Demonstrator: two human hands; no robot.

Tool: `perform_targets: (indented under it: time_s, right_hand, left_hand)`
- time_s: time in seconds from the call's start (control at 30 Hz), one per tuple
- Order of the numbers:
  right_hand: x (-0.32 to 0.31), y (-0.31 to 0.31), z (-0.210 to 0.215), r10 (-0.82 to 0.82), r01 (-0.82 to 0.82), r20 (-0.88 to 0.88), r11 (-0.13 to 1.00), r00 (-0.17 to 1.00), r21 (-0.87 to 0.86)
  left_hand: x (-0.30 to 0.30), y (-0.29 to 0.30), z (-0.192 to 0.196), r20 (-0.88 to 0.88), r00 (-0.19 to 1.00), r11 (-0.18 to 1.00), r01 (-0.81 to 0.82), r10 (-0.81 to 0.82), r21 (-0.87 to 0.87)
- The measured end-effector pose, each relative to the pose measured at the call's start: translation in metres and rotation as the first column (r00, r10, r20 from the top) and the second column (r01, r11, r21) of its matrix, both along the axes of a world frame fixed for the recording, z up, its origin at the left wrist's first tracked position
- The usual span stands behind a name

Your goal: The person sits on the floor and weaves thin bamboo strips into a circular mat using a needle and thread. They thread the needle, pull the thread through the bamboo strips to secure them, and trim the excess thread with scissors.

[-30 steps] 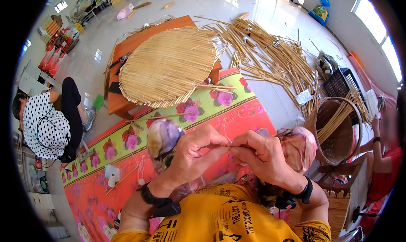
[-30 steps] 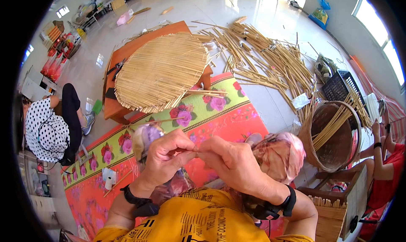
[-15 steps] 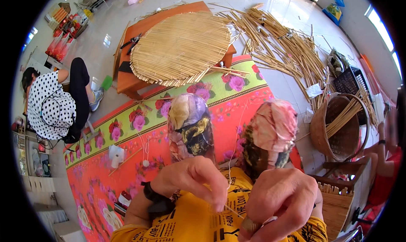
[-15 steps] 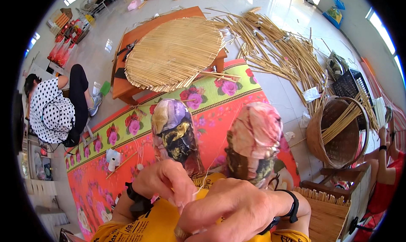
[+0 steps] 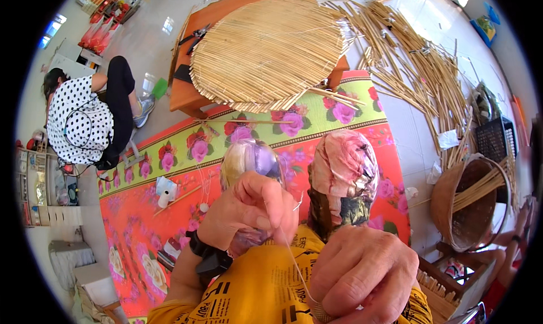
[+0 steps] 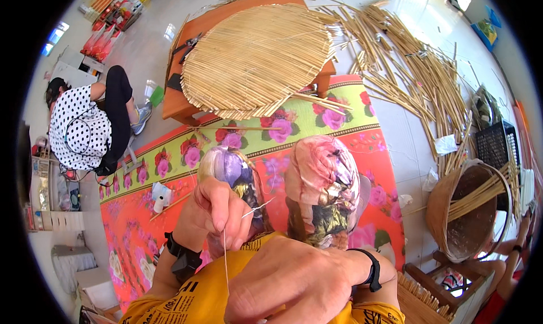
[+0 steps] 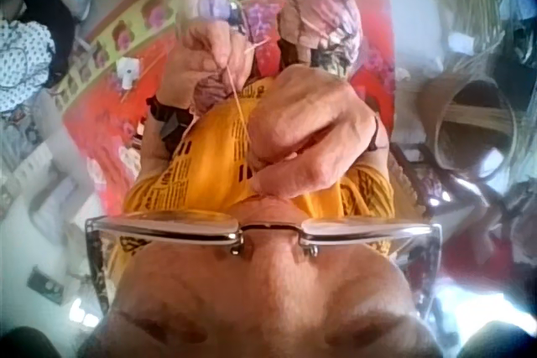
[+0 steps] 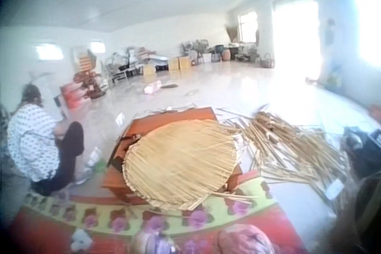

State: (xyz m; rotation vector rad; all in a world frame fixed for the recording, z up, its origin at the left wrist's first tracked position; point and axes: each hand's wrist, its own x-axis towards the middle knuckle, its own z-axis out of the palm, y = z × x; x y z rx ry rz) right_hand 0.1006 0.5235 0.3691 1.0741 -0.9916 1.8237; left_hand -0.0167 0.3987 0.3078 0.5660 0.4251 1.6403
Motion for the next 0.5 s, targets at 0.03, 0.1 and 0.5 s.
perform_targets:
  time_s: [0.03, 0.1, 0.5]
  right_hand:
    - [-0.004, 0.002, -0.002, -0.004, 0.004, -0.013, 1.000, 1.000, -0.017]
    - [-0.009, 0.002, -0.006, -0.027, 0.027, -0.002, 0.996, 1.000, -0.087]
    - [-0.003, 0.017, -0.006, -0.027, 0.027, 0.162, 1.000, 0.986, 0.006]
  left_hand:
    - [-0.001, 0.002, 0.004, 0.000, 1.000, 1.000, -0.008, 0.008, -0.019]
    - [-0.006, 0.006, 0.004, -0.006, 1.000, 1.000, -0.006, 0.006, -0.013]
    - [-0.002, 0.018, -0.041, 0.059, 0.997, 0.998, 0.043, -0.046, 0.056]
